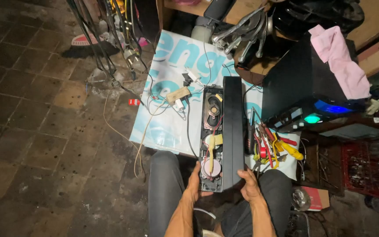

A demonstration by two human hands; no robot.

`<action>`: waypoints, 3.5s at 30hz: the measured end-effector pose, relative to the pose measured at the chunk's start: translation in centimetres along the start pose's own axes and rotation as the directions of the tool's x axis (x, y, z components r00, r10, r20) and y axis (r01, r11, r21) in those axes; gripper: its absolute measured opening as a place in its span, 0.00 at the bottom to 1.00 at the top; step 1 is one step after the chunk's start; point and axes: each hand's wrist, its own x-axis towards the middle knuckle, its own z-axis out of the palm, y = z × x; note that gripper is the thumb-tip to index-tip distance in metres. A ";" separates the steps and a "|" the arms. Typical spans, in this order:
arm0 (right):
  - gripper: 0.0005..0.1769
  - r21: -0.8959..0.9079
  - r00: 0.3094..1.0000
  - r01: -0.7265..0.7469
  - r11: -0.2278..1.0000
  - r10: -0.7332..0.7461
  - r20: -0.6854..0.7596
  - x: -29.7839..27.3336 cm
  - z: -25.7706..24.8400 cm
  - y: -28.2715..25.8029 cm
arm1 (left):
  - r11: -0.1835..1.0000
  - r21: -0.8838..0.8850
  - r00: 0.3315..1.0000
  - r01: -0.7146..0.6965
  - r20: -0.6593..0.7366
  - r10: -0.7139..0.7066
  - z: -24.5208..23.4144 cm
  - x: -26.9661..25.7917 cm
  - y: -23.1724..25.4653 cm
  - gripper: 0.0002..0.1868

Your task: The person sits on the floor and works on a disassembled electronic device, likely a speaker, using a red screwdriver. They manipulate the internal components, including wires and a motor, while holding the device casing.

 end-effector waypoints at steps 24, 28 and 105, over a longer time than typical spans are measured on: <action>0.54 0.552 0.735 -0.080 0.830 -0.325 0.595 -2.1 -1.6 -1.3 | 1.000 -0.027 0.995 -0.014 -0.100 0.011 0.1 1.0 -0.3 0.44; 0.39 0.586 0.953 -0.037 0.809 -0.148 0.265 -8.1 2.1 -4.1 | 0.991 -0.073 0.990 -0.116 -0.093 0.109 0.1 0.9 -0.5 0.48; 0.20 0.401 0.981 -0.113 0.909 0.165 -0.098 4.3 -0.9 -2.3 | -0.566 0.669 0.324 -0.482 0.736 0.594 10.9 -2.5 -2.5 0.29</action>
